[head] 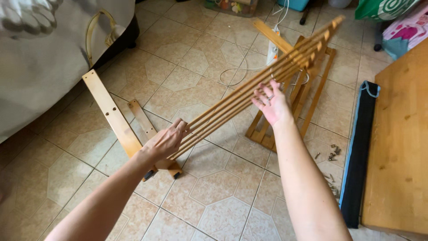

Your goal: The person assembles a wooden frame by aligning slats and crossbars, then fastening them with screws and an Allen key. They work on multiple joints, tightening each connection before moving to the next section of the frame.

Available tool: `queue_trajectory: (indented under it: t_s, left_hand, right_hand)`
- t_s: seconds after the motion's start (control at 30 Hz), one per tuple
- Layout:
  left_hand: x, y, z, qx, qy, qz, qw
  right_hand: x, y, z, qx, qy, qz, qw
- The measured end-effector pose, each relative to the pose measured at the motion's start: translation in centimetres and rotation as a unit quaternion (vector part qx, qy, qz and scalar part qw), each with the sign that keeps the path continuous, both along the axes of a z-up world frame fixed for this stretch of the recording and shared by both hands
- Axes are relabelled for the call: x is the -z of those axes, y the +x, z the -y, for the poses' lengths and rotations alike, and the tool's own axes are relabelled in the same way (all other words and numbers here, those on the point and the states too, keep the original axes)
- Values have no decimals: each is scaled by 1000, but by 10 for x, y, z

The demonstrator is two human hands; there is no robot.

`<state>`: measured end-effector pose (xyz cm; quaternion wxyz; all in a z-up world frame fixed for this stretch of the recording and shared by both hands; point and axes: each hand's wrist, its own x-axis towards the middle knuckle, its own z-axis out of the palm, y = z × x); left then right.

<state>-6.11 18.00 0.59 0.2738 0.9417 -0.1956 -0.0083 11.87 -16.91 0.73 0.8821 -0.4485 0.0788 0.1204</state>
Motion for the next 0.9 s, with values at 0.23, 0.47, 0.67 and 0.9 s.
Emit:
queue_trajectory:
  t_s: [0.23,0.47,0.67,0.9]
  left_hand:
    - [7,-8,-8,99,65,68,991]
    - [5,3,-17,37,218,-33,975]
    - [-12,15,-45,-44,294,95,950]
    - [-37,52,34,-81,234,84,965]
  right_hand:
    - [3,-17,41,60,14,12,998]
    - [-20,-43,66,26,-22,44,998]
    - [-33,-75,44,13,-26,32,999]
    - [-46,-103,-7,-2,-79,1,997]
